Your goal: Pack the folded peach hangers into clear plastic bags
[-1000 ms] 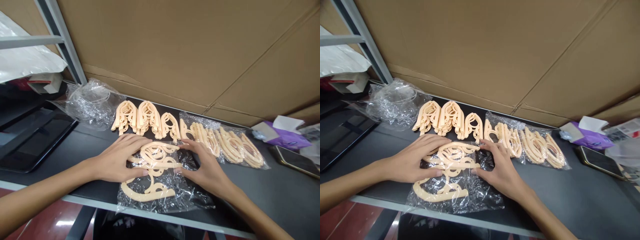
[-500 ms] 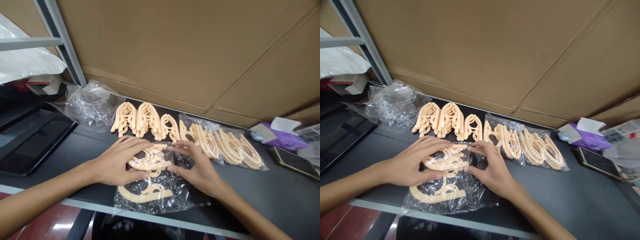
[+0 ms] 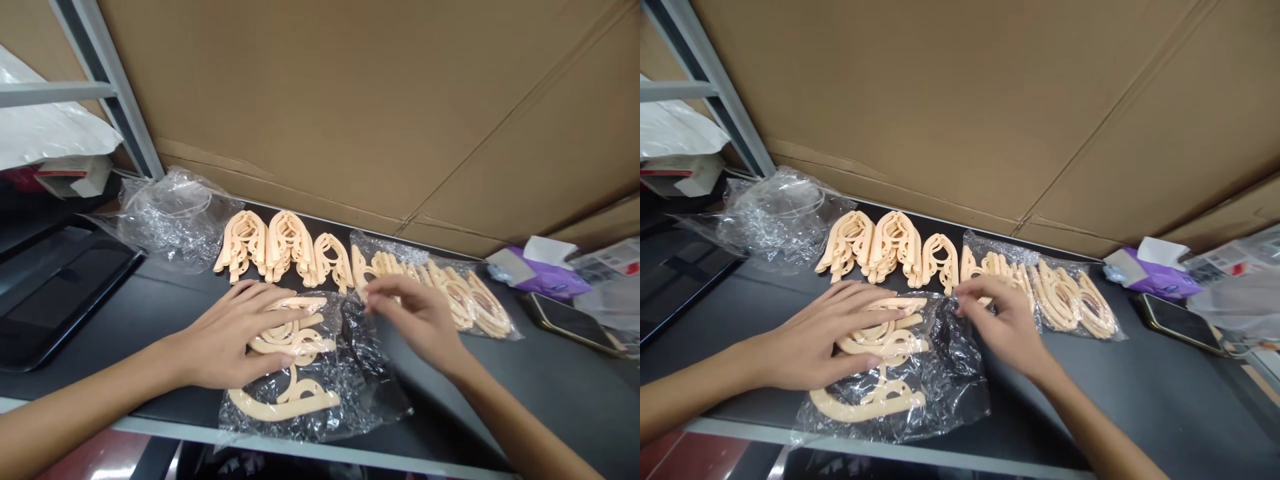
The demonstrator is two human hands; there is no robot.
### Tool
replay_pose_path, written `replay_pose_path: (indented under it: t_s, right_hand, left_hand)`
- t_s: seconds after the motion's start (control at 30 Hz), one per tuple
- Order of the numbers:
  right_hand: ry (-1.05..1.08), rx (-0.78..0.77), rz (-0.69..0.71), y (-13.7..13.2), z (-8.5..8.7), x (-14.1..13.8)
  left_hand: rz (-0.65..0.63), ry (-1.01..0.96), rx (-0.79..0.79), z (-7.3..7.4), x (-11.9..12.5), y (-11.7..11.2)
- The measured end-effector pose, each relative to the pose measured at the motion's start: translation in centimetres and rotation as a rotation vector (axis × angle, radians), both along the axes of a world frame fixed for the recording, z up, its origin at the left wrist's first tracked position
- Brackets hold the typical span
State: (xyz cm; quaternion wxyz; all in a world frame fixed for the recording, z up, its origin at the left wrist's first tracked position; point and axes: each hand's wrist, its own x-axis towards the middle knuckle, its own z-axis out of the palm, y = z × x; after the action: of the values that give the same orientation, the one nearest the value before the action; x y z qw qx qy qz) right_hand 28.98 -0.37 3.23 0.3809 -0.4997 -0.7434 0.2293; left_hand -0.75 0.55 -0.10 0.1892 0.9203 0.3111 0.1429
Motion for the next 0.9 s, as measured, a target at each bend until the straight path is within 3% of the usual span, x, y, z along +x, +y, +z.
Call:
replay_pose_path:
  t_s: [0.1, 0.27, 0.37, 0.5, 0.9]
  right_hand:
    - [-0.182, 0.048, -0.239, 2.3, 0.5, 0.3]
    - [-0.731, 0.088, -0.228, 5.1, -0.8, -2.2]
    - [-0.900, 0.103, -0.217, 5.6, -1.2, -3.7]
    - [-0.967, 0.067, -0.207, 5.8, -0.7, -4.3]
    - [-0.902, -0.001, -0.239, 6.0, -0.3, -4.5]
  left_hand:
    - [0.034, -0.014, -0.005, 0.0, 0.0, -0.1]
    - [0.037, -0.038, -0.003, -0.2, 0.0, -0.1]
    - [0.037, -0.041, 0.002, -0.3, 0.0, -0.1]
    - [0.039, -0.034, -0.002, -0.3, -0.1, -0.1]
    - [0.027, -0.058, 0.006, -0.3, -0.1, -0.1]
